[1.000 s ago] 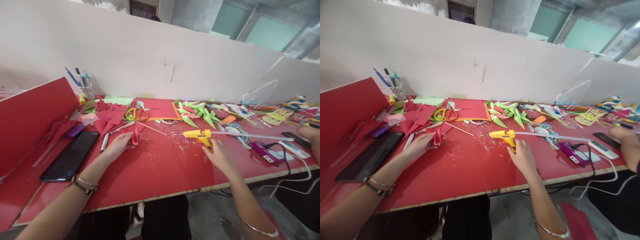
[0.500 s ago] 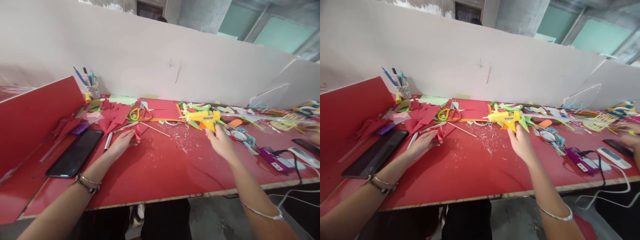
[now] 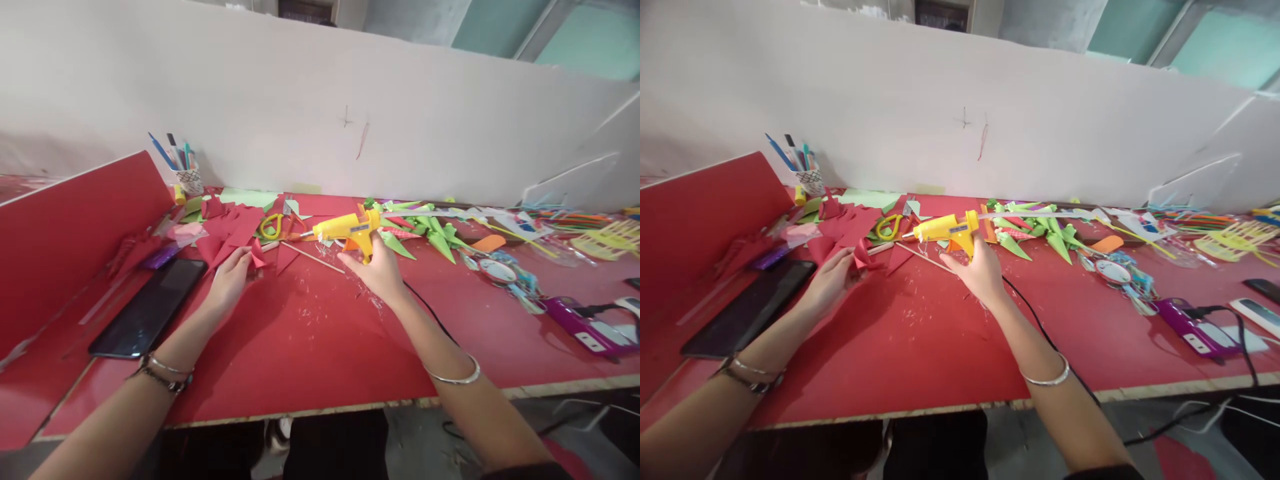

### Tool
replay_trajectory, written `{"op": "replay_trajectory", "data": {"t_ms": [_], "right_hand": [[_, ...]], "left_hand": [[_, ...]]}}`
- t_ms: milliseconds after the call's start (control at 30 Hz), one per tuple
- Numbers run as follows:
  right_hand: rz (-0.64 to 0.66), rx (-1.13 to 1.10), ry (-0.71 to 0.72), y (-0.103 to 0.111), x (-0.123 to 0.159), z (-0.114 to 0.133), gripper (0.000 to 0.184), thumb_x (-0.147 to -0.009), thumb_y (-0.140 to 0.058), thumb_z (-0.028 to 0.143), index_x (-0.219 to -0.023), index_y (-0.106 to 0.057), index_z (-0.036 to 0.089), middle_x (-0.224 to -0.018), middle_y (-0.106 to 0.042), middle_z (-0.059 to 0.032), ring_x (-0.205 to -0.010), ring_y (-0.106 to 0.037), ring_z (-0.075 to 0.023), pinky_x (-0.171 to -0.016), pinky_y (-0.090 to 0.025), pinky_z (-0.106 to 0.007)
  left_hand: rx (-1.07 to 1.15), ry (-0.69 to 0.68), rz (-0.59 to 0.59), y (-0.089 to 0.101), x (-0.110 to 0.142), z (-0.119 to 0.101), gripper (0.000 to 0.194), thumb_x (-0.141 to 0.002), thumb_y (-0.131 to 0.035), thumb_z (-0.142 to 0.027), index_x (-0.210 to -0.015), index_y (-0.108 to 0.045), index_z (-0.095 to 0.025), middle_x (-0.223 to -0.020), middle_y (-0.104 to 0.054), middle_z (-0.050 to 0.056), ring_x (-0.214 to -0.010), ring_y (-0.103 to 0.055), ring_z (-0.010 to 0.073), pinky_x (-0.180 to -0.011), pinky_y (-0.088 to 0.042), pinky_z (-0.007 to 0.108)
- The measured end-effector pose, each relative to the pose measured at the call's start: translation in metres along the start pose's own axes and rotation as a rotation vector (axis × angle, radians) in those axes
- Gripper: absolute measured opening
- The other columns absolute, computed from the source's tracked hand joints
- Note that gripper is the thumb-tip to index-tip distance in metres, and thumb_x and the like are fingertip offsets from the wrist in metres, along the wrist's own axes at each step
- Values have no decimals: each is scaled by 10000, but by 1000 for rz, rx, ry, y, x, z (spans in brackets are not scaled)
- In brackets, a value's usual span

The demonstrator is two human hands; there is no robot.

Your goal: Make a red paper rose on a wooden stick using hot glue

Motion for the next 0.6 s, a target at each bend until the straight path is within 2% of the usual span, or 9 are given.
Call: {"op": "replay_trajectory", "data": {"t_ms": [133, 233, 367, 600], "right_hand": [[-72, 62, 61, 0, 7, 1, 498, -607, -619, 522, -927, -477, 168, -667, -552, -25, -555, -522, -169, -483, -402, -283], [-108, 150, 141, -1, 10, 7, 503, -609, -623, 521, -925, -487, 154, -657, -556, -33, -546, -522, -172, -466, -386, -280], [-99, 220, 246, -7, 15, 15, 429, -643, -604, 490, -903, -503, 164, -589, -538, -9, -495, -503, -153, -436, -362, -264], [-119, 293, 360, -13, 21, 21, 387, -658, -587, 435, -901, -509, 144, -572, -549, -13, -481, -508, -149, -424, -358, -257]], "left_hand": [[-104, 47, 104, -22, 11, 6, 194, -695, -508, -331, -818, -519, -181, -681, -522, -37, -535, -497, 81, -543, -455, 209], [-148, 43, 159, -30, 15, 6, 171, -711, -487, -322, -807, -515, -182, -658, -518, -32, -535, -498, 94, -527, -457, 218], [-195, -7, 178, -32, 17, 1, 130, -735, -451, -292, -765, -504, -177, -629, -504, -34, -507, -482, 83, -532, -453, 223], [-223, -49, 259, -37, 16, 2, 164, -780, -434, -310, -845, -502, -175, -635, -512, -40, -525, -498, 78, -583, -452, 229]]}}
Point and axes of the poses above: each hand's wrist, its own x-axis away from the middle knuckle, its own y-axis out of the back of the hand, z = x × y, the point moved 9 cm from there along -x, towards the middle knuckle
